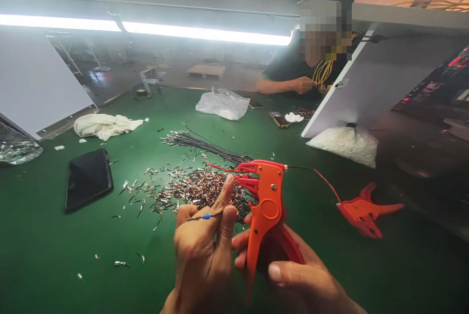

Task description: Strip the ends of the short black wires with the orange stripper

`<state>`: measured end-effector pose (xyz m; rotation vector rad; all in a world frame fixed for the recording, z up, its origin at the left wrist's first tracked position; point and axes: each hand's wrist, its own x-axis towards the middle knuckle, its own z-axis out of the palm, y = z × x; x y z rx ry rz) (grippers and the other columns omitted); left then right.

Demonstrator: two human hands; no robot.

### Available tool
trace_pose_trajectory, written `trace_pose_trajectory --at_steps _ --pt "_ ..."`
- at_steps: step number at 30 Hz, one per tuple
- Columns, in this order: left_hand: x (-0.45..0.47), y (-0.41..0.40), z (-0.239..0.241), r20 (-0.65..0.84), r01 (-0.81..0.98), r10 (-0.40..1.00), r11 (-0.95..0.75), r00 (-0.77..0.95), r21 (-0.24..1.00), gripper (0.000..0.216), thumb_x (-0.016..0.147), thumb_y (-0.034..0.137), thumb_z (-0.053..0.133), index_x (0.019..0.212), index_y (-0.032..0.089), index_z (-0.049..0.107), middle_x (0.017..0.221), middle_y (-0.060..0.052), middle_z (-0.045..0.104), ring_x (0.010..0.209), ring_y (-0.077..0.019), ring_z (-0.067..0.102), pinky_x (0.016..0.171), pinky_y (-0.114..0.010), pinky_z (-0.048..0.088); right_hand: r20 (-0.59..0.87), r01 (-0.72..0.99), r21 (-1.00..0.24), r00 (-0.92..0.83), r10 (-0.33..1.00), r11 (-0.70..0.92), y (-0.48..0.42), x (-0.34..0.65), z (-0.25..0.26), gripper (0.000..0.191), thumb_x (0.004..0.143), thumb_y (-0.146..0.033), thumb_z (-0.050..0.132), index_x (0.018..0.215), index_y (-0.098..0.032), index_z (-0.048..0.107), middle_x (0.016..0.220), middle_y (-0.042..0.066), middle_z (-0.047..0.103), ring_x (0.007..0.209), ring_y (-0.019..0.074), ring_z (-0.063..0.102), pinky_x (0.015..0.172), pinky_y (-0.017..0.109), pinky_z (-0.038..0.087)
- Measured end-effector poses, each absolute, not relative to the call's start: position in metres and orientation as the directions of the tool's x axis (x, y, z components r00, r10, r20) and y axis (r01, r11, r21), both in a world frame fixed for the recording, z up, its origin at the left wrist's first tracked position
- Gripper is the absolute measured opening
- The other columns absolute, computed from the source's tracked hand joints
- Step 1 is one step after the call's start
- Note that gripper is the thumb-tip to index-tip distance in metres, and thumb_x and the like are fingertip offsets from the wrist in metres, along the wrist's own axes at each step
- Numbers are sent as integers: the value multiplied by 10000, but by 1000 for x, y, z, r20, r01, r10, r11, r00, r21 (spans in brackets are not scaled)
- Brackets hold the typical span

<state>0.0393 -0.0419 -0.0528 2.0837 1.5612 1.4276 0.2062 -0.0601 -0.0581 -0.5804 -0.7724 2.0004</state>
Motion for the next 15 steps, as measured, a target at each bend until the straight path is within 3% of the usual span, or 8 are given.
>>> trace_pose_trajectory --at_steps 6,10,15 --pt "40 -45 -50 567 657 824 -418 -18 628 454 1016 177 405 1440 321 487 476 107 568 457 -120 455 651 -349 366 -72 -492 -782 -538 840 -382 -62 205 -63 417 787 -322 763 1185 -229 681 1126 85 722 1029 254 662 901 389 470" --pt "43 -44 -51 535 648 844 -396 -22 651 417 1032 229 386 1422 281 522 449 86 569 457 -135 486 615 -336 397 -30 -504 -779 -562 826 -372 -62 201 -64 480 787 -361 764 1234 -245 634 1191 96 667 1037 260 640 907 404 441" --pt "45 -45 -54 573 612 815 -500 92 613 447 1026 213 387 1462 265 469 454 83 556 454 -136 481 606 -339 371 30 -524 -786 -561 827 -327 -59 201 -63 372 798 -367 737 1126 -211 658 940 82 711 896 252 659 832 387 448"
